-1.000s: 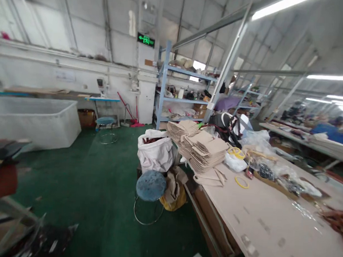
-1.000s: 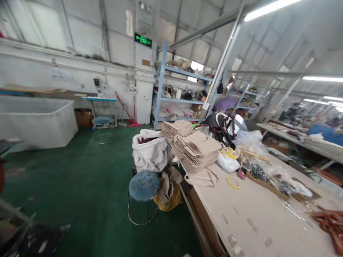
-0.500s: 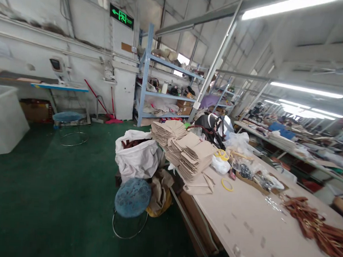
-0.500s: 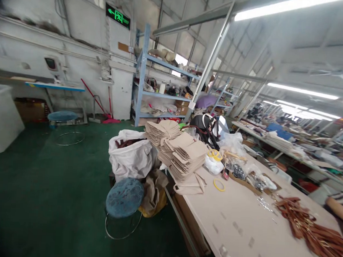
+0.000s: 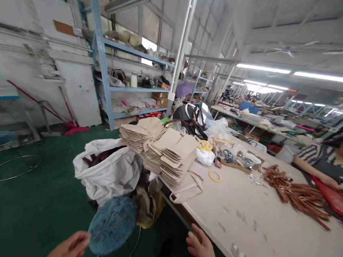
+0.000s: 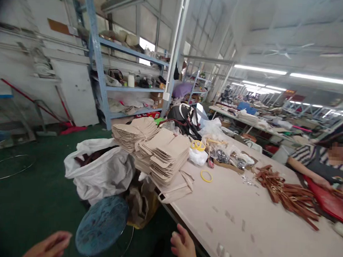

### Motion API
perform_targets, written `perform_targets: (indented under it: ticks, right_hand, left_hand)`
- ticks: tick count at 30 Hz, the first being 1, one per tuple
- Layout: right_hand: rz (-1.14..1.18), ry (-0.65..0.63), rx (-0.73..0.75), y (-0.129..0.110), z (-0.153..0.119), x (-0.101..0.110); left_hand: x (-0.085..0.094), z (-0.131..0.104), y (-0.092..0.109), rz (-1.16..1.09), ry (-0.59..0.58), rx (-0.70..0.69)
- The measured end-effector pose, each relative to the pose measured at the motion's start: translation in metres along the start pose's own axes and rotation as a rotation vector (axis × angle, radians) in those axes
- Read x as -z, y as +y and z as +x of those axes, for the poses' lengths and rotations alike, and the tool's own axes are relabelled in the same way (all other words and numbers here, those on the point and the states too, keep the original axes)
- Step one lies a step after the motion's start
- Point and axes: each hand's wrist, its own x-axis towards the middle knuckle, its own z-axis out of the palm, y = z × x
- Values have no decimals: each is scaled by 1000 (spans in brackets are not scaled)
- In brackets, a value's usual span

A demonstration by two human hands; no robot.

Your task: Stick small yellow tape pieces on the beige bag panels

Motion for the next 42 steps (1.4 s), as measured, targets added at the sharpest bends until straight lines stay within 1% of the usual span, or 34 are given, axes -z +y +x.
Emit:
perform_targets:
  ticks: [2,3,5,7,9,11,12,14,17,20,23,26,28,30,32,36,38,40,42]
  right_hand:
    - [179,41,-3,-34,33,7]
    - [243,53,-9,-51,51,10]
    - [342,60,-27,-84,88,15]
    - [411,54,-41,-113,128,16]
    - [446,34,-63,-135,168,15]
    - [463,24,-100,-149,205,12]
    - [469,25,-120,-154,221,9]
    - [482,36,-159,-159,249,4]
    - [505,46,-206,-161,279,-5]
    - [525,44,-236,-160,295,-14]
    - [527,35,-251,-161,299,-23]
    - [512,29,-250,-165,296,-32]
    - [495,28,-246,-168,293,-37]
    - [472,27,-251,-172,292,-41]
    - [451,21,-260,-176,291,-43]
    - [436,5,-277,-182,290,-45]
    - [433,18,-288,-182,290,-48]
    - [423,50,-304,-181,289,-49]
    - [399,88,-325,-180,289,-50]
  left_hand:
    - [-15,55,40,-50,-169,-83]
    - [-24,81,65,-76,-216,-154]
    - [-43,125,121,-82,-187,-261]
    - [-65,162,176,-21,-118,-341]
    - [-89,194,222,56,-116,-420]
    - [-114,223,254,163,-162,-443]
    - [-126,236,265,224,-185,-442]
    - [-145,259,282,325,-219,-434]
    - [-162,282,298,471,-251,-443]
    - [-167,298,312,654,-290,-452]
    - [-172,312,323,776,-322,-485]
    - [-184,326,330,820,-369,-526]
    - [-193,332,331,838,-400,-525]
    - [-198,334,328,851,-428,-511]
    - [-199,330,321,851,-452,-504]
    - [-189,312,308,822,-478,-505]
    - [-186,306,305,794,-483,-502]
    - [-185,306,304,761,-494,-495]
    - [-189,311,306,722,-513,-491]
